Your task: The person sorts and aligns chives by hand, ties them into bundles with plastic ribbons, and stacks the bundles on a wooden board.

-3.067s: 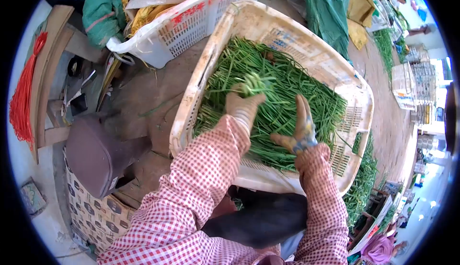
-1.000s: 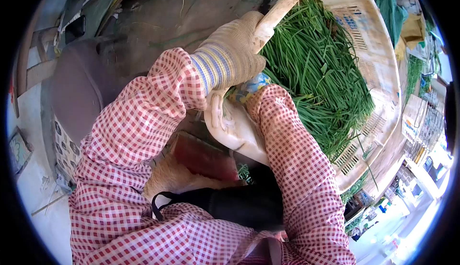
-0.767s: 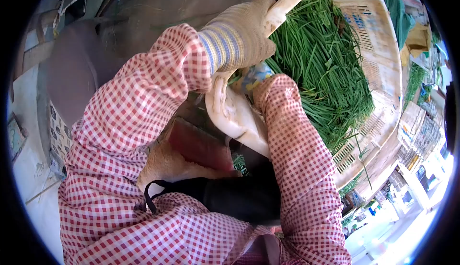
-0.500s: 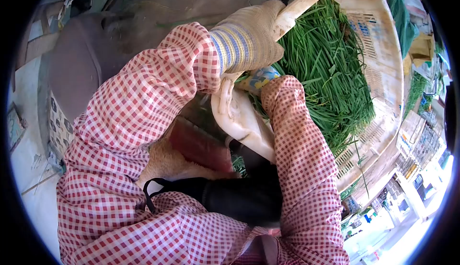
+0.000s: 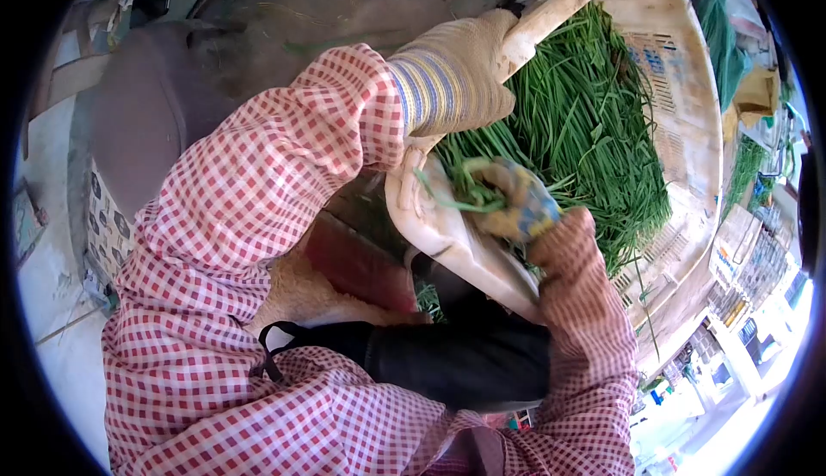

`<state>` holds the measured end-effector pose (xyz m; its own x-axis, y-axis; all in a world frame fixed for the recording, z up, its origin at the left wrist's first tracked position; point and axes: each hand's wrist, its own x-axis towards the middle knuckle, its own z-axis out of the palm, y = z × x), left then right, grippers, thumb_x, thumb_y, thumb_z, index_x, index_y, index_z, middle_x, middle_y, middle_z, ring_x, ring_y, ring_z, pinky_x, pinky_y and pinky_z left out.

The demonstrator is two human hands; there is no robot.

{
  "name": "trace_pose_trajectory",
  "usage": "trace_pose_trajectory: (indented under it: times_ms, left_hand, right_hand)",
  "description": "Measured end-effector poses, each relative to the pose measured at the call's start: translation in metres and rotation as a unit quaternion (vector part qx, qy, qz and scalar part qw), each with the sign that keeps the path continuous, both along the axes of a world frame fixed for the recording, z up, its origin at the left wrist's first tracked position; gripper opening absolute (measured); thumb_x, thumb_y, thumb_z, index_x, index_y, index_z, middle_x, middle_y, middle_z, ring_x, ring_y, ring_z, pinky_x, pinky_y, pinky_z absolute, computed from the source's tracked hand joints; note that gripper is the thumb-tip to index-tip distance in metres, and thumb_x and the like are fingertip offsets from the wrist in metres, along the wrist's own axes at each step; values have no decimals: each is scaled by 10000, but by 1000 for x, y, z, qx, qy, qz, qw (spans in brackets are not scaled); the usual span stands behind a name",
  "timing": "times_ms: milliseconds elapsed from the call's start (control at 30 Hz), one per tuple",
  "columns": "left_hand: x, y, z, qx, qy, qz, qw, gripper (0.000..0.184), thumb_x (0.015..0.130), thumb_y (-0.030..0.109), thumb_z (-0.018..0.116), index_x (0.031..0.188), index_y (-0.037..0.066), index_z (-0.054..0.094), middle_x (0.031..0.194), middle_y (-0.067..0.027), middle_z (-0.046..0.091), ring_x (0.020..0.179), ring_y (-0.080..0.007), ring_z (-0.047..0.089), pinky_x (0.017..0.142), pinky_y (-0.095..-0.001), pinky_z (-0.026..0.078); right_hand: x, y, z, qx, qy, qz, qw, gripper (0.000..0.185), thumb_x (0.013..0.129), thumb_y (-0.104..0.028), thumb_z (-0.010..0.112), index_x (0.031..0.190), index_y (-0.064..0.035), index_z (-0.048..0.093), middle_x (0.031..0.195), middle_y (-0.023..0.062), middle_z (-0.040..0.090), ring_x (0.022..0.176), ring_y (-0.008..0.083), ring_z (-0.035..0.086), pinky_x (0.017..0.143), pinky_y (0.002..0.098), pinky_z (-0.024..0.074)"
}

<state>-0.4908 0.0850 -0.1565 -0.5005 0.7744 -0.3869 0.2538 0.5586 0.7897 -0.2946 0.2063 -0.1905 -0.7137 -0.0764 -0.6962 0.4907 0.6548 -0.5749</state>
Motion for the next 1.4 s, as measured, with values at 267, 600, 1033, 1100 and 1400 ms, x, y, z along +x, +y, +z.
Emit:
trace_pose_trajectory:
  times_ms: [267,600,1033,1100,1400]
  left_hand:
    - [0,-1,-2,-8,29,-3,1000,673,711,239,711,1287,26,435,995,-225,609,945,-362,612,841,-414,487]
    - [-6,-1,-15,16,59,-26,998,740,686,270,759,1295,7,431,1109,-231,597,1012,-331,595,904,-379,468]
    - [59,21,5,208,378,-147,890,889,659,316,788,1375,6,364,1313,-245,460,1231,-392,448,1063,-423,357]
    - [105,56,26,177,209,-291,917,1109,628,383,820,1450,-30,201,1440,-262,314,1348,-388,318,1136,-394,266]
    - [246,160,-32,99,-65,-186,975,1338,512,346,919,1458,-7,39,1397,-209,363,1311,-315,367,1121,-366,295]
  right_hand:
    - [2,4,-3,8,288,101,952,454,623,-258,766,1032,-80,685,1199,221,529,1137,401,502,967,431,416]
    - [18,4,4,-151,47,-76,985,600,711,-183,738,1259,-52,533,1018,119,671,930,226,646,832,329,504]
    - [134,116,32,-338,303,-444,773,216,810,-83,626,1018,-28,640,944,105,669,879,198,637,783,327,530]
    - [147,129,34,-405,322,-495,698,255,805,-139,640,1036,-31,627,970,93,669,882,197,639,771,330,536]
    - [148,123,2,-241,325,-732,548,411,823,-146,677,1213,-75,570,976,22,661,807,108,599,716,252,495]
